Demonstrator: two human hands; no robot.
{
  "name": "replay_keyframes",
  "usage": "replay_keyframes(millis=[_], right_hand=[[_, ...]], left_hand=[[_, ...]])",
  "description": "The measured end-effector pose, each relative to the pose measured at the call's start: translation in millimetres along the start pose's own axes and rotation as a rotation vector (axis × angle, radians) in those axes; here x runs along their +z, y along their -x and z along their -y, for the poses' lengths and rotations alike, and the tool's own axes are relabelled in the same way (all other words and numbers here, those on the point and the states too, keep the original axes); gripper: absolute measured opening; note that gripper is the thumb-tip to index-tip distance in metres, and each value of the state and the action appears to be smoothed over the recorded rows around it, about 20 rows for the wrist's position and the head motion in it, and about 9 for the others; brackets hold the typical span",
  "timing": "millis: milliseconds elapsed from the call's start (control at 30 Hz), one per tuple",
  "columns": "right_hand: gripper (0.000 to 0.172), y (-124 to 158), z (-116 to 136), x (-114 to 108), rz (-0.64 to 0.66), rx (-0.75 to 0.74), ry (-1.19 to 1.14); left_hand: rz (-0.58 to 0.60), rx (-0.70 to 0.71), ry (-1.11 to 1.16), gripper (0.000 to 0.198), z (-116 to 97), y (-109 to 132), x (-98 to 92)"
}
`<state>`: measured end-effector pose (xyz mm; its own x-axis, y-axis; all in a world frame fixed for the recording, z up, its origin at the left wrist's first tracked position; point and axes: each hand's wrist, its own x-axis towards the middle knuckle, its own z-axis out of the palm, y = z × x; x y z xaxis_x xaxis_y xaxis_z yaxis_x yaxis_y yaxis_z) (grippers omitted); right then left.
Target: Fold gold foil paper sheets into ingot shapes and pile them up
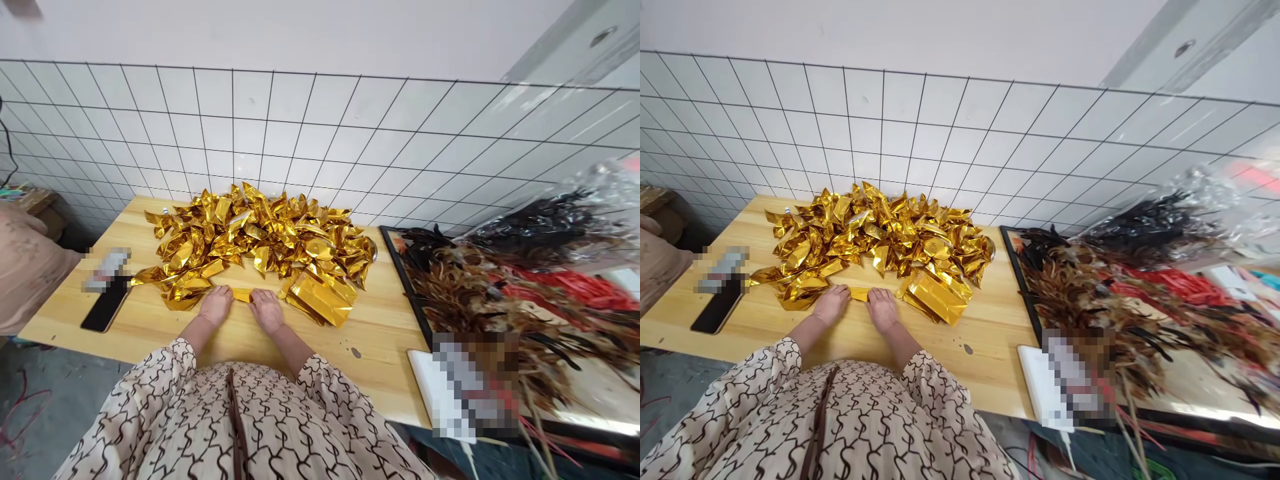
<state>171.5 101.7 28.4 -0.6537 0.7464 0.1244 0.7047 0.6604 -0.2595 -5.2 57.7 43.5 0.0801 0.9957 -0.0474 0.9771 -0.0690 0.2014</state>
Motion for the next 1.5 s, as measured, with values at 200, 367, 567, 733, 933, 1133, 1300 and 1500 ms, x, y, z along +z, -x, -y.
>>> replay_keyframes(millis=[200, 367, 567, 733, 933, 1133, 1300, 1500], right_hand=[[0.023, -3.4, 0.5, -4.1, -0.010, -0.062, 0.085], [0.029, -5.4, 0.8, -6.8, 0.018, -0.059, 0.105], [0.030, 0.0, 0.3, -8.0, -0.006, -0.042, 0.070], [0.028, -5.9, -3.7, -5.4, 0.010, 0.126, -0.011], [0.029, -16.3, -9.2, -4.9, 0.021, 0.236, -0.002], [0.030, -23.3, -4.8, -6.4, 0.049, 0.267, 0.005], [0.029, -26.5, -4.5, -5.3, 0.051, 0.254, 0.039], [0.035, -18.8, 1.3, 3.1, -0.013, 0.100, 0.040]], left_hand=[[-0.025, 0.019, 0.039, 0.023, 2.5, 5.0, 0.7], [-0.021, 0.011, 0.044, 0.023, 2.7, 3.8, 0.7], [-0.039, -0.009, 0.115, 0.029, 3.2, 2.2, -4.1], [-0.046, -0.091, 0.168, 0.029, 6.6, -3.5, -7.2], [-0.129, -0.050, 0.129, 0.039, -0.6, 0.4, 1.6], [-0.092, 0.201, 0.037, 0.050, -11.2, 13.2, 28.5], [0.019, 0.196, 0.007, 0.061, -5.7, 12.9, 40.0], [0.051, 0.190, 0.028, 0.064, -3.3, 13.0, 46.6]])
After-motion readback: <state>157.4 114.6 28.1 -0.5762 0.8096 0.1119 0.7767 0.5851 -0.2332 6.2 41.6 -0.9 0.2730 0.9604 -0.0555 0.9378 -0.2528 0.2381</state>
